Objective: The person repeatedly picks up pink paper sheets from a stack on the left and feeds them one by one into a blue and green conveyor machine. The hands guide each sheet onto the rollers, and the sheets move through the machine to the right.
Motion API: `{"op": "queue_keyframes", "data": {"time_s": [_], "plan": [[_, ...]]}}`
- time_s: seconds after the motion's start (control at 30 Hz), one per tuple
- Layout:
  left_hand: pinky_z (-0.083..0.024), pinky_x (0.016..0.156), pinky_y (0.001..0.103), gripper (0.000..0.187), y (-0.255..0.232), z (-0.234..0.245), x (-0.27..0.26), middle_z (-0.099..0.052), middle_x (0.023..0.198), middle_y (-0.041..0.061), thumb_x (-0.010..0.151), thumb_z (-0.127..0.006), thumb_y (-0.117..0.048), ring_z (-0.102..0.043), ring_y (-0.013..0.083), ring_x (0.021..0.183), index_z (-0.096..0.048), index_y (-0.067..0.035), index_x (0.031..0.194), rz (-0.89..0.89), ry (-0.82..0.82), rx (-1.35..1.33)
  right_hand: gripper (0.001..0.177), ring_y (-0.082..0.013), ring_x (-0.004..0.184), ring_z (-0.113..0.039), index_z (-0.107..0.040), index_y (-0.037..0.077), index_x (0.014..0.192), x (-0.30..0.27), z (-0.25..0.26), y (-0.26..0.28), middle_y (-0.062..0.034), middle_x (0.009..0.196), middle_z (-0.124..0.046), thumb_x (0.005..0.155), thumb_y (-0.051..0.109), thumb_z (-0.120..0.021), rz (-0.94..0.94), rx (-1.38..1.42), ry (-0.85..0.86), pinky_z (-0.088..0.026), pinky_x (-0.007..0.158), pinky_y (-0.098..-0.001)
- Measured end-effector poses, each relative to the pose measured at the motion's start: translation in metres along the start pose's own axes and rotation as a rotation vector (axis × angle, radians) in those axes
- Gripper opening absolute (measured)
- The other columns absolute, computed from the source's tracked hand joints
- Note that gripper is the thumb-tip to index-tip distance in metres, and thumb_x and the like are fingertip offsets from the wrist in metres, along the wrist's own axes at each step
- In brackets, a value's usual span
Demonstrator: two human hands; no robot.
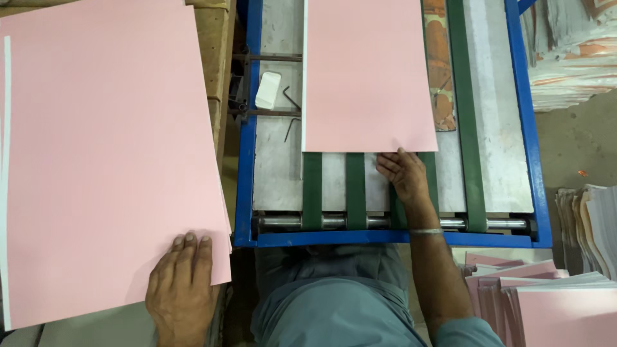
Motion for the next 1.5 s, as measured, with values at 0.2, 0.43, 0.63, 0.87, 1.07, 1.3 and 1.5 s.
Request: {"op": "queue_keyframes", "data": {"time_s": [0.2, 0.43, 0.63, 0.87, 1.07, 1.3, 1.5], "plan": [[-0.049, 0.109, 0.044, 0.054, 0.011, 0.019, 0.009, -0.067, 0.132, 0.016, 0.081, -0.071, -0.027, -0.062, 0.0295, 0.127, -0.067, -0.006, 0.130, -0.093, 0.149, -0.044, 0.041, -0.0318, 0.105, -0.072, -0.052, -0.008, 0.133, -0.052, -0.007, 0.004, -0.0237, 0.117, -0.067, 0.106, 0.022, -0.052, -0.067, -0.096, -0.052, -0.063, 0.089, -0.0422], [-0.051, 0.116, 0.039, 0.035, 0.038, 0.062, 0.008, -0.066, 0.140, 0.007, 0.105, -0.058, -0.011, -0.062, 0.0204, 0.134, -0.061, -0.013, 0.140, 0.191, -0.119, -0.487, 0.047, -0.0321, 0.109, -0.070, -0.051, -0.005, 0.139, -0.122, -0.089, 0.009, -0.0223, 0.124, -0.067, 0.102, 0.023, -0.055, -0.075, -0.150, 0.294, -0.063, 0.089, -0.0430], [-0.030, 0.117, 0.059, 0.060, -0.084, 0.014, 0.064, -0.060, 0.139, 0.016, 0.075, -0.068, -0.019, -0.054, 0.0311, 0.133, -0.062, 0.000, 0.132, -0.252, 0.140, -0.159, 0.062, -0.0250, 0.120, -0.066, -0.042, 0.005, 0.148, -0.190, -0.156, -0.016, -0.0136, 0.135, -0.061, 0.097, 0.030, -0.065, -0.185, -0.056, 1.025, -0.061, 0.099, -0.0419], [-0.031, 0.119, 0.059, 0.058, -0.074, 0.036, 0.055, -0.060, 0.139, 0.017, 0.090, -0.070, -0.044, -0.051, 0.0332, 0.134, -0.063, 0.000, 0.127, -0.206, -0.026, -0.337, 0.042, -0.0248, 0.104, -0.068, -0.057, -0.011, 0.131, -0.152, -0.130, 0.009, -0.0201, 0.113, -0.069, 0.100, 0.016, -0.061, -0.060, -0.050, 0.181, -0.058, 0.089, -0.0360], [-0.032, 0.118, 0.055, 0.065, -0.016, 0.039, 0.030, -0.055, 0.143, 0.020, 0.085, -0.066, -0.042, -0.048, 0.0357, 0.138, -0.059, 0.001, 0.134, -0.071, 0.101, -0.107, 0.042, -0.0238, 0.111, -0.071, -0.054, -0.009, 0.136, -0.100, -0.054, 0.060, -0.0208, 0.120, -0.069, 0.096, 0.003, -0.060, 0.159, -0.006, -0.271, -0.062, 0.098, -0.0322], [-0.051, 0.109, 0.040, 0.040, -0.001, 0.029, 0.026, -0.065, 0.137, 0.015, 0.092, -0.064, -0.013, -0.060, 0.0270, 0.132, -0.065, -0.002, 0.131, -0.128, 0.070, 0.136, 0.045, -0.0198, 0.109, -0.071, -0.052, -0.001, 0.141, -0.089, 0.027, 0.060, -0.0171, 0.122, -0.068, 0.097, 0.001, -0.061, 0.335, 0.030, -0.451, -0.062, 0.098, -0.0295], [-0.057, 0.099, 0.039, 0.021, -0.002, 0.018, 0.013, -0.075, 0.115, 0.012, 0.096, -0.071, -0.007, -0.068, 0.0259, 0.114, -0.072, -0.003, 0.116, -0.165, -0.203, 0.014, 0.035, -0.0193, 0.102, -0.070, -0.058, -0.008, 0.134, -0.145, 0.066, 0.001, -0.0149, 0.118, -0.068, 0.100, 0.000, -0.057, 0.346, -0.072, -0.435, -0.059, 0.092, -0.0298]]}}
Point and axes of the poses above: each hand's wrist, its own x-axis towards the middle knuckle, its own z-axis out of the back of the hand, y = z × x, the point moved 1 cm from there along x, towards the middle knuckle
